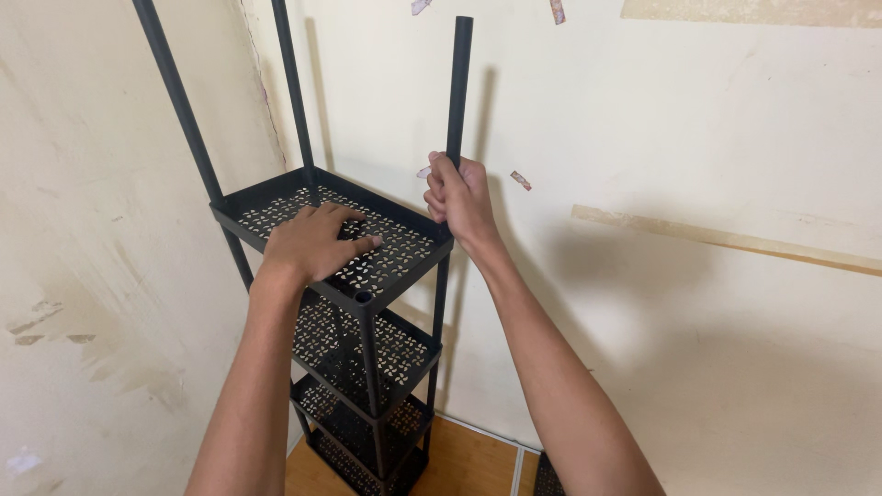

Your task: The person assembles a black metal shelving unit by inserting vertical poles into perforated shelves and repeatedly testing the fit. The person handles the shelves and poles by hand, aligning and pressing components together.

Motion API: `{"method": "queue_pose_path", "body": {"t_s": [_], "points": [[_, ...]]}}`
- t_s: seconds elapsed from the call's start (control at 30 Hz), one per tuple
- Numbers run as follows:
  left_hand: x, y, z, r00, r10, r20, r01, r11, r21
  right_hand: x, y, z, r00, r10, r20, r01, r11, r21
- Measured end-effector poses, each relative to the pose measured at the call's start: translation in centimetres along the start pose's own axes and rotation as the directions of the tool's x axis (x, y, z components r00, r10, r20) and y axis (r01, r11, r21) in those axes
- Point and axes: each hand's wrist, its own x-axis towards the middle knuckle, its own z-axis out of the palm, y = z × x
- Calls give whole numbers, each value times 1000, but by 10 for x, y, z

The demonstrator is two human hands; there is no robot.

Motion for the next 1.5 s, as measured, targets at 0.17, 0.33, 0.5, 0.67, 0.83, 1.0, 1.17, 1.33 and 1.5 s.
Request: {"method": "queue_pose_path", "body": {"t_s": [0.17,0.33,0.5,0.67,0.83,1.0,1.17,1.33,1.5], "points": [[-1,0,2,1000,-4,-7,4,1000,-20,-4,-3,2,999,30,-40,-31,999,-19],[-2,3,2,1000,-20,3,20,1000,-13,-18,-19,23,951,-170,-257,6,845,-534],[-8,4,-1,1000,-23,6,23,1000,-15,-25,-29,38,913,-87,-398,-135,857,-497],[-16,-1,-4,1000,3,-7,-3,1000,-28,-16,-15,40,883,-286,-373,51,846,-530],[-23,-4,-5,999,10,-32,-11,1000,-19,-8,-5,25,967,-117,-227,64,972,-228],[-28,-2,-6,998,37,-56,-39,999,-29,-6,-13,2,999,34,34,-35,999,23],[-28,3,-5,999,12,-37,-13,1000,-25,-16,-24,11,996,-38,-83,18,974,-227],[-32,11,-7,999,25,-43,-26,1000,-14,-35,-33,35,926,-144,-349,-22,903,-430],[-43,7,-11,998,46,-37,-47,997,-54,-37,-37,41,898,-146,-415,-64,890,-451]]}}
